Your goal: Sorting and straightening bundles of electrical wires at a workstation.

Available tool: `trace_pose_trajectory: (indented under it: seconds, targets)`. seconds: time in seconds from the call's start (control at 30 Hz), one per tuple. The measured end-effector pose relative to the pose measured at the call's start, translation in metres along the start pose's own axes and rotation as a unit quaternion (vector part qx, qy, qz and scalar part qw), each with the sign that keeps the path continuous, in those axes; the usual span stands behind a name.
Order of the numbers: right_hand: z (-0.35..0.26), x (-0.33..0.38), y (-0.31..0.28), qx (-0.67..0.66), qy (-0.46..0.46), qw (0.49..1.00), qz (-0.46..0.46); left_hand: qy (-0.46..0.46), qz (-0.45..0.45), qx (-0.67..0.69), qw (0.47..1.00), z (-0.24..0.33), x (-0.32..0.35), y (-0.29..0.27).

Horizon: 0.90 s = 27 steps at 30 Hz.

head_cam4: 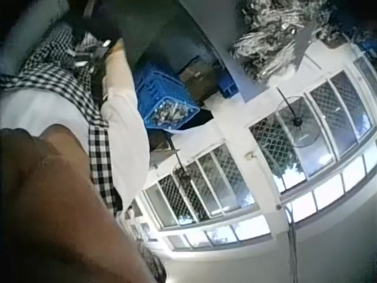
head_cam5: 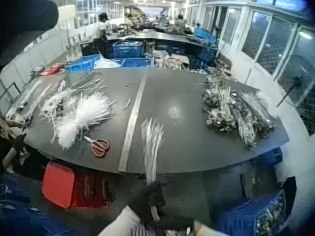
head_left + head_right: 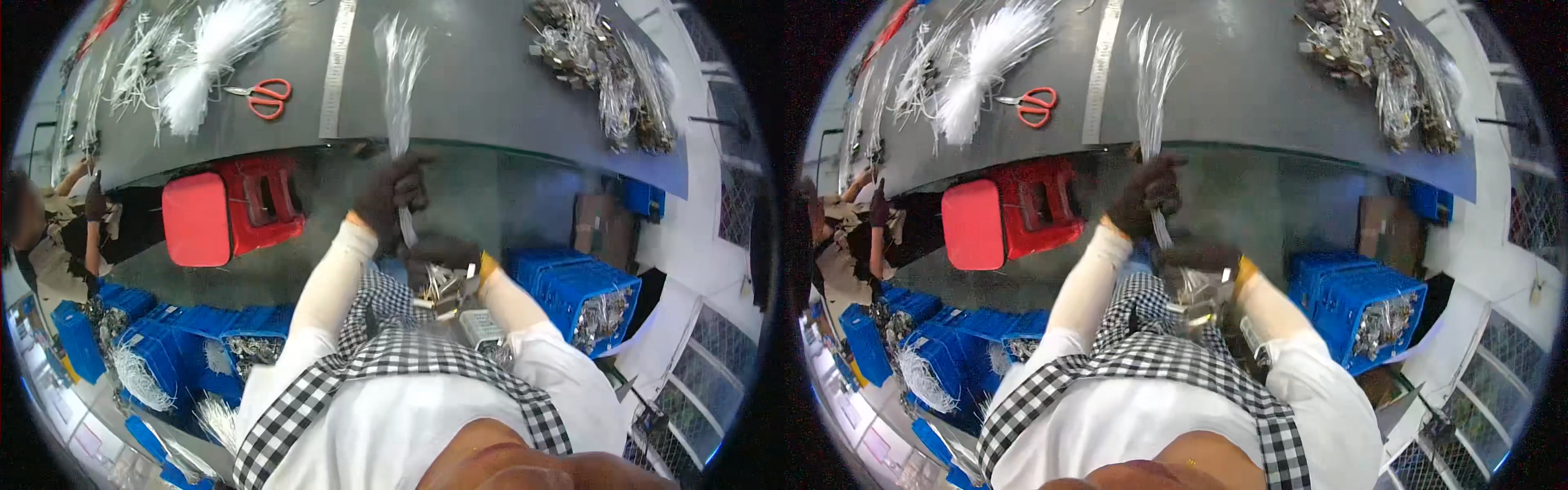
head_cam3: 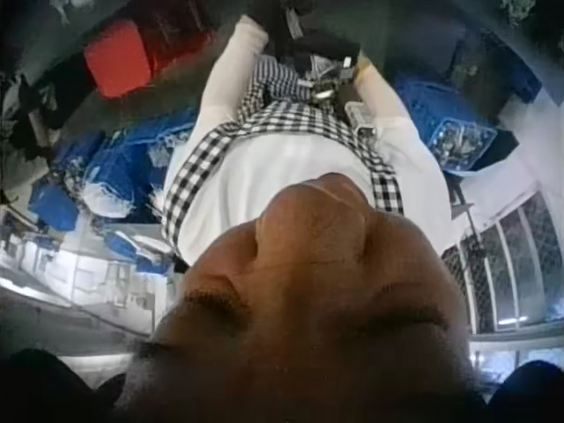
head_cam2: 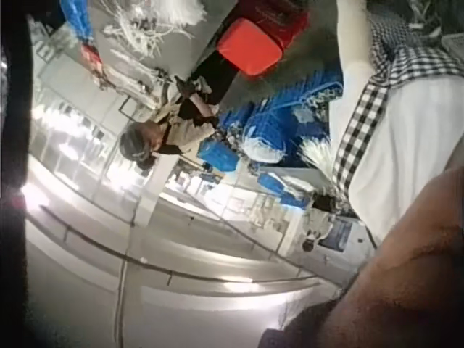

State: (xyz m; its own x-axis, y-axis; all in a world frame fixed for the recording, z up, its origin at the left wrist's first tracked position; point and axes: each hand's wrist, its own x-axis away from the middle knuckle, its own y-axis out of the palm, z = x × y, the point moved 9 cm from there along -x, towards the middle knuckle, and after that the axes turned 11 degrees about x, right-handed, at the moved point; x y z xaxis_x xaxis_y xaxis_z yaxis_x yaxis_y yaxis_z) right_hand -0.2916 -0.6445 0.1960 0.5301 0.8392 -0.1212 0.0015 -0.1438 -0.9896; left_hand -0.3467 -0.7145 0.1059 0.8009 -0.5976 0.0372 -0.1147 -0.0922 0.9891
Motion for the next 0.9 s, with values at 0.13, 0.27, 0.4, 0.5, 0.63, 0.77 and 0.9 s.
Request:
trace_pose_trajectory:
  seconds: [0.13,0.27,0.4,0.5,0.63,0.77,0.9]
  targets:
    - [0.065,0.019,0.039,0.178,-0.063,0.981,-0.041,0.080,0.126,-0.356,0.922,0.016,-0.025,0.088]
    - [0.123,-0.005,-0.009,-0.208,0.188,0.959,-0.034,0.167,0.098,-0.461,0.866,0.050,-0.047,0.107]
    - [0.045,-0.002,0.037,0.054,0.138,0.985,0.089,0.167,0.128,-0.421,0.882,0.047,-0.068,0.114]
    - [0.033,0.014,0.100,-0.137,0.232,0.950,-0.157,0.126,0.158,-0.468,0.861,0.058,-0.070,0.015]
    - [0.040,0.029,0.116,-0.369,0.359,0.848,-0.128,0.072,0.418,-0.265,0.866,0.042,-0.065,-0.065]
    - [0.089,-0.014,0.020,-0.070,0.256,0.954,-0.142,0.008,0.100,-0.614,0.783,0.043,-0.112,0.095]
    - [0.124,-0.037,-0.015,-0.071,0.262,0.961,0.044,0.163,-0.019,-0.724,0.670,0.016,-0.091,0.192]
